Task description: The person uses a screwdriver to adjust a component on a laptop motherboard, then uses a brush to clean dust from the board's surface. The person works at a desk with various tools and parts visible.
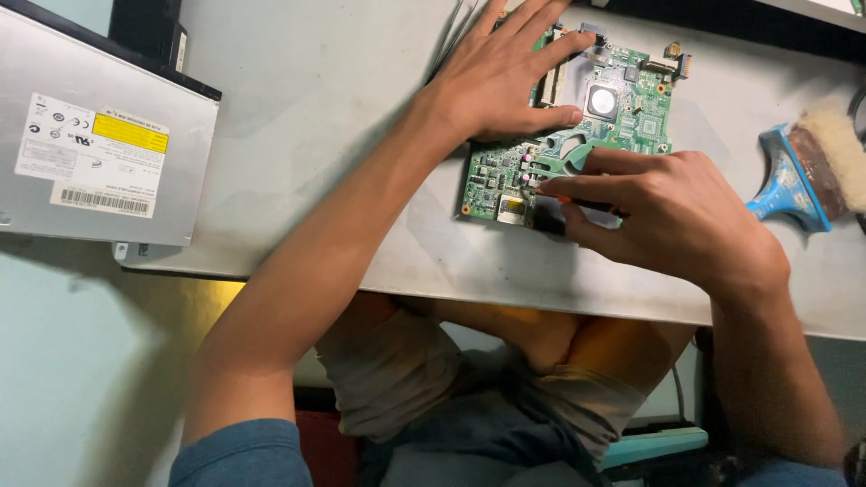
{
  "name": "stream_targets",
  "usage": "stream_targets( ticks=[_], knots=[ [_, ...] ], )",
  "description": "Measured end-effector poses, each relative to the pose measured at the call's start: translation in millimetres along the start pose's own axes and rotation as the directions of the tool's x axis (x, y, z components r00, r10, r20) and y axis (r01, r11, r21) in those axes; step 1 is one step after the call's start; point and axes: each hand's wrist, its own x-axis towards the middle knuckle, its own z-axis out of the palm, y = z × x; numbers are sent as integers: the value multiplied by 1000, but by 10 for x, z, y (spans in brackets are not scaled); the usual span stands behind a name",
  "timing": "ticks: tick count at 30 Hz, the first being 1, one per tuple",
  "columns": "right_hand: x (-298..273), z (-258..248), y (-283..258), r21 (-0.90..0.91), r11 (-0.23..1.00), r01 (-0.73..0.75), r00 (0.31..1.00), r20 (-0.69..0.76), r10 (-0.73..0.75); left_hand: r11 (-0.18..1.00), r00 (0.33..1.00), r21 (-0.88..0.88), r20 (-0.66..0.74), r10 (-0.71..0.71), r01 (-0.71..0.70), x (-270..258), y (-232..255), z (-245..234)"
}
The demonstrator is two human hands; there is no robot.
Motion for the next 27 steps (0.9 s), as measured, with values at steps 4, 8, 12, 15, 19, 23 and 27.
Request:
stream_targets(
  ticks=[4, 8, 12, 15, 19, 23, 27],
  knots=[
    [-152, 15, -8, 4, 999, -52, 998, 39, 51, 1000, 1000, 1, 23, -16, 16, -15, 7, -18],
    [-183, 127, -103, -14, 1000, -8, 995, -98, 7, 1000, 1000, -3, 3, 6, -6, -7, 18, -37],
    [-228, 152, -211, 18, 1000, 2, 988, -152, 1, 1000, 1000, -14, 4, 1, -1, -20, 22, -43],
    [-320, 145, -169, -8, 999, -33, 995, -90, 32, 1000, 1000, -16, 19, -5, 5, -8, 20, -49],
    [-304, 202, -216, -20, 999, -26, 990, -137, 23, 1000, 1000, -17, 16, -4, 4, -24, 29, -58],
    [-322, 200, -243, -36, 999, -11, 989, -147, 6, 1000, 1000, -25, 15, 0, 1, -40, 56, -113],
    [-345, 107, -207, 29, 998, -57, 994, -90, 60, 999, 1000, -33, 26, -14, 15, -44, 50, -105]
  ],
)
